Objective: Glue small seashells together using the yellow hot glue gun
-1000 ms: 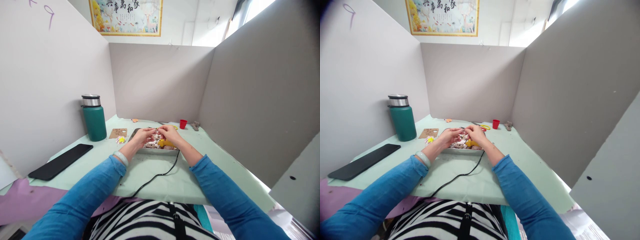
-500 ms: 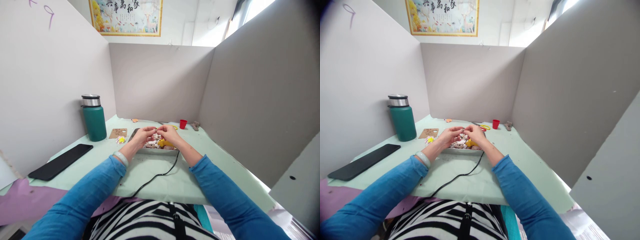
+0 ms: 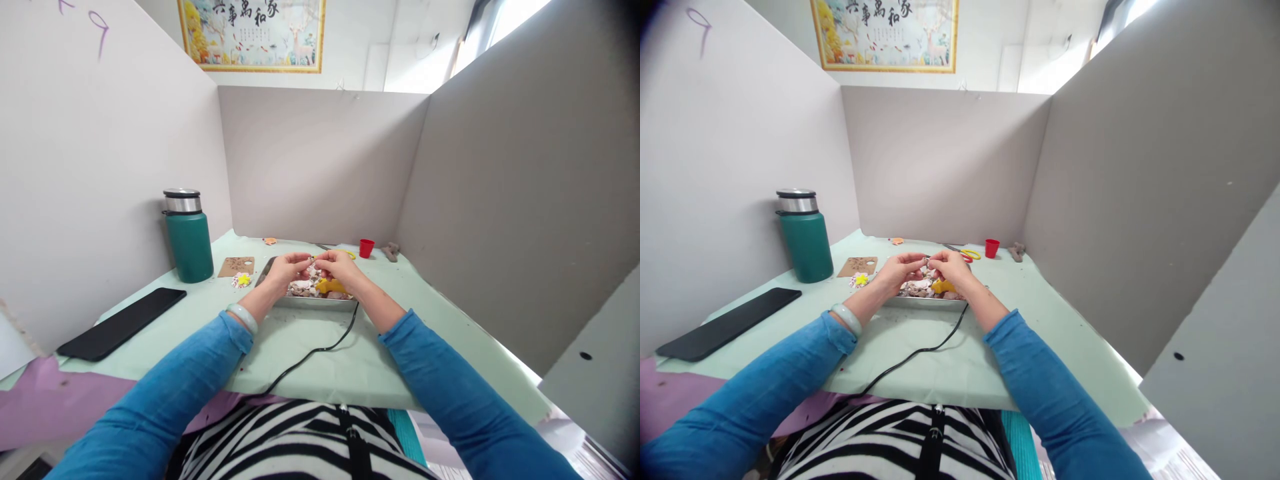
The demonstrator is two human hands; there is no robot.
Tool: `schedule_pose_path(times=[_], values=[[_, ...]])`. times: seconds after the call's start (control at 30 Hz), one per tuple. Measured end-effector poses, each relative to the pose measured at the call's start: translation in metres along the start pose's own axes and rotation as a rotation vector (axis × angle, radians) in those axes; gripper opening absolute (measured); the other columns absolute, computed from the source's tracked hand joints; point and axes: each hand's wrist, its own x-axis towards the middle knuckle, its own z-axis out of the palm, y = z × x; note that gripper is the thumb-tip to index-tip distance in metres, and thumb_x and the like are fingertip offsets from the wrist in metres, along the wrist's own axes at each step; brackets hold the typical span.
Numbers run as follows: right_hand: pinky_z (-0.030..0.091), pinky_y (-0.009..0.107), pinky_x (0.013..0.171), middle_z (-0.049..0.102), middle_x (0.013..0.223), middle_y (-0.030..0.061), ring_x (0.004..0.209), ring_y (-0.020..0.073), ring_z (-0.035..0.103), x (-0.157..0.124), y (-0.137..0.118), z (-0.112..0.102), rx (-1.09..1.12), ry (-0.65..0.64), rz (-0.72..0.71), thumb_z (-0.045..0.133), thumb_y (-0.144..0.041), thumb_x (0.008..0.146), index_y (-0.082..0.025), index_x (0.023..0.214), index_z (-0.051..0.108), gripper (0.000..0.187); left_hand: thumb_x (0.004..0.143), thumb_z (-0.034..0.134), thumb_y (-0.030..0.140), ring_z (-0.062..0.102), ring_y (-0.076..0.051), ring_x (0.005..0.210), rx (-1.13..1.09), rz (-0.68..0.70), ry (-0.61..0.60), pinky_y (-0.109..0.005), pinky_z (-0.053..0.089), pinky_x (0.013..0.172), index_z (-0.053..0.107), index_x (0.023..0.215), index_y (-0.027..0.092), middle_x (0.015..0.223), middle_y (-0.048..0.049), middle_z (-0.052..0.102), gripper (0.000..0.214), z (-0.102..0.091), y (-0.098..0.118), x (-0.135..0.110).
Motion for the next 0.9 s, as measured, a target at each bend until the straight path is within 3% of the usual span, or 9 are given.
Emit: schedule_pose_path(times=[0.23, 0.57, 0.9], values=[[0.037, 0.014, 0.041, 0.059, 0.062, -0.0004, 0.047, 0.0043, 0.049, -0.001, -0.001, -0.001, 0.061, -0.017, 0.033, 0.059, -0.016, 0.072, -0.013, 0.074, 0.057, 0.004, 0.059, 0.08, 0.025, 0.055, -0.008, 0.056, -0.008, 0.002, -0.009, -0.03, 0.052, 0.064, 0.065, 0.091, 0.009, 0.08, -0.0062, 0.064, 0.038, 0.002, 0.0, 0.0], [0.041, 0.016, 0.044, 0.063, 0.064, 0.0004, 0.044, 0.0055, 0.053, 0.002, 0.004, 0.002, -0.284, 0.074, -0.19, 0.055, -0.023, 0.077, -0.015, 0.072, 0.06, 0.011, 0.058, 0.079, 0.028, 0.051, -0.008, 0.053, 0.025, 0.02, 0.005, -0.029, 0.05, 0.06, 0.065, 0.083, 0.01, 0.074, -0.0049, 0.062, 0.034, 0.002, 0.002, -0.001], [0.042, 0.016, 0.044, 0.064, 0.065, 0.0003, 0.043, 0.0057, 0.054, 0.003, 0.008, 0.003, -0.3, 0.066, -0.181, 0.056, -0.024, 0.077, -0.016, 0.07, 0.061, 0.012, 0.06, 0.077, 0.03, 0.05, -0.009, 0.05, 0.127, 0.058, 0.04, -0.027, 0.047, 0.052, 0.065, 0.082, 0.009, 0.069, -0.0046, 0.062, 0.032, 0.003, 0.0, 0.0]])
